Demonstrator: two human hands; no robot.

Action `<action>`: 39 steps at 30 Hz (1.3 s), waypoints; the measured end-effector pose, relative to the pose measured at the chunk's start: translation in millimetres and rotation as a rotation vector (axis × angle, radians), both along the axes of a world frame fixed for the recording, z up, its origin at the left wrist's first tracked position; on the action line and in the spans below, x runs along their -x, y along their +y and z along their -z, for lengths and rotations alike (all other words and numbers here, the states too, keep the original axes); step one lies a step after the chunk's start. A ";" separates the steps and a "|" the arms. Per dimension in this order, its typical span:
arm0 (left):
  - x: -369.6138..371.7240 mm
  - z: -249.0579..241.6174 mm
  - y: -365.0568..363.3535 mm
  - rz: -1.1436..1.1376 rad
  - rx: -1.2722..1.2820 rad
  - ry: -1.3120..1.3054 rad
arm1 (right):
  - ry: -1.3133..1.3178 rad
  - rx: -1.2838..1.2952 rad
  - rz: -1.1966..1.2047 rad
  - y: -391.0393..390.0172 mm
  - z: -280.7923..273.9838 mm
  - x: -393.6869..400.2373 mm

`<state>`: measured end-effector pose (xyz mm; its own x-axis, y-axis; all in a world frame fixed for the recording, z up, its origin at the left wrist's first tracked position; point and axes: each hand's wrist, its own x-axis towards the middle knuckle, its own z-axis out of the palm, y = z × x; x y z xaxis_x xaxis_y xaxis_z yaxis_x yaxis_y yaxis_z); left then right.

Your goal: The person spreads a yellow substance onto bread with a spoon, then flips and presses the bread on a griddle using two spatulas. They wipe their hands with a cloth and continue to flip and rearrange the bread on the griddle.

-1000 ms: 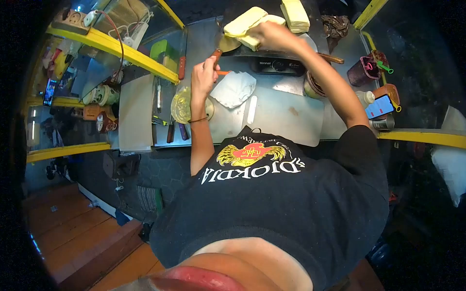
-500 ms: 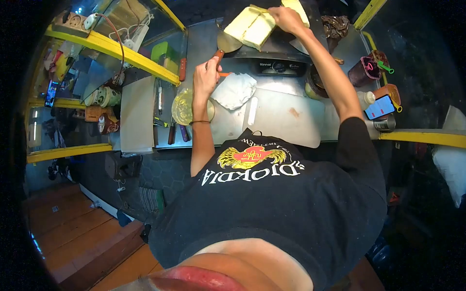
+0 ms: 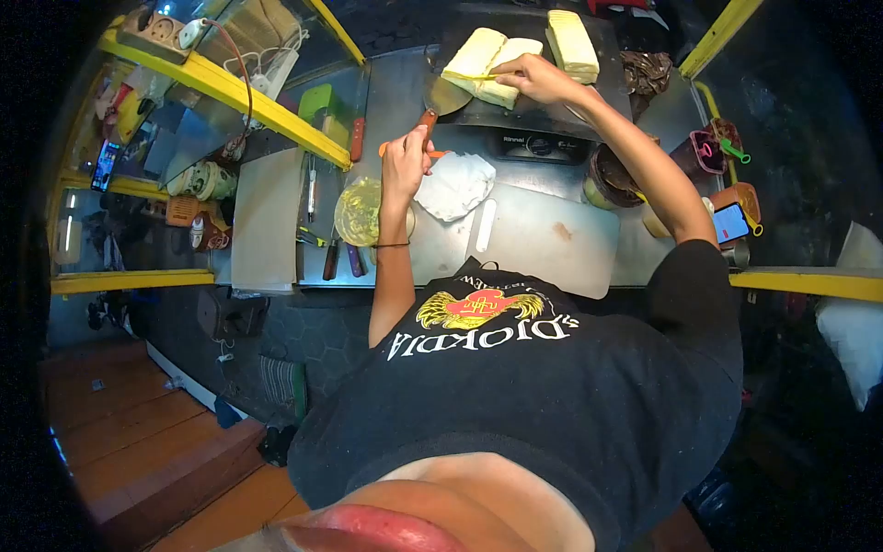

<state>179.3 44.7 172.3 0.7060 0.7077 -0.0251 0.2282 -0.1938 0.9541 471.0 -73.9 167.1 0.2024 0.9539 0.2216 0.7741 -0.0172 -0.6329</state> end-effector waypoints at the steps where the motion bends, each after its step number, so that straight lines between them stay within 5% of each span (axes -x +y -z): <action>1: 1.0 0.3 -1.3 0.013 0.028 -0.006 | -0.002 0.001 -0.004 2.6 -5.4 -5.3; 3: -0.2 1.7 -4.6 0.012 0.051 -0.013 | -0.186 -0.161 0.122 2.2 -8.8 -12.4; 4: -1.0 2.3 -5.9 0.002 0.045 -0.018 | -0.258 -0.045 0.190 1.4 -2.1 -2.2; 7: -1.8 7.7 -6.4 -0.014 0.049 -0.040 | -0.517 -0.017 -0.088 -8.6 -3.2 32.7; 11: -0.7 12.7 -9.8 0.001 0.056 -0.065 | -0.455 -0.116 0.142 -1.4 -18.5 6.8; 12: -1.7 13.2 -13.6 0.009 0.062 -0.064 | -0.528 0.079 0.162 2.1 -13.0 12.8; 15: -3.3 10.2 -12.6 0.015 0.047 -0.086 | -0.519 -0.023 -0.092 -6.4 -9.3 44.0; 17: 2.0 17.5 -13.1 -0.007 0.135 -0.100 | -0.361 -0.192 -0.075 0.3 -16.0 9.6; 20: 2.0 14.3 -19.9 0.000 0.078 -0.082 | 0.606 0.192 0.310 1.2 -27.8 -25.4; 24: 8.0 10.9 -30.9 0.009 0.026 -0.063 | 0.632 0.061 0.698 -3.8 -18.8 -65.0; 26: 3.5 14.5 -33.2 0.018 0.046 -0.080 | -0.079 -0.169 0.624 3.9 -9.2 -70.4; 27: 1.7 15.7 -34.4 0.016 0.052 -0.081 | -0.111 -0.227 0.427 11.6 5.2 -72.2; 29: -4.8 17.3 -34.7 0.042 0.055 -0.056 | -0.444 0.120 0.164 16.4 12.0 -46.3; 32: -3.5 21.8 -39.4 0.038 0.085 -0.098 | -0.443 0.079 -0.046 -1.4 -42.0 26.6; 36: -1.4 18.3 -49.7 0.008 0.010 -0.069 | -0.454 -0.134 0.156 28.1 -39.4 -37.2; 37: -0.8 18.2 -53.0 -0.024 -0.049 -0.018 | -0.497 -0.024 0.311 30.0 -52.0 -25.1; 39: -8.5 35.0 -50.1 -0.049 -0.115 -0.031 | -0.749 0.314 0.222 46.0 -21.2 -37.1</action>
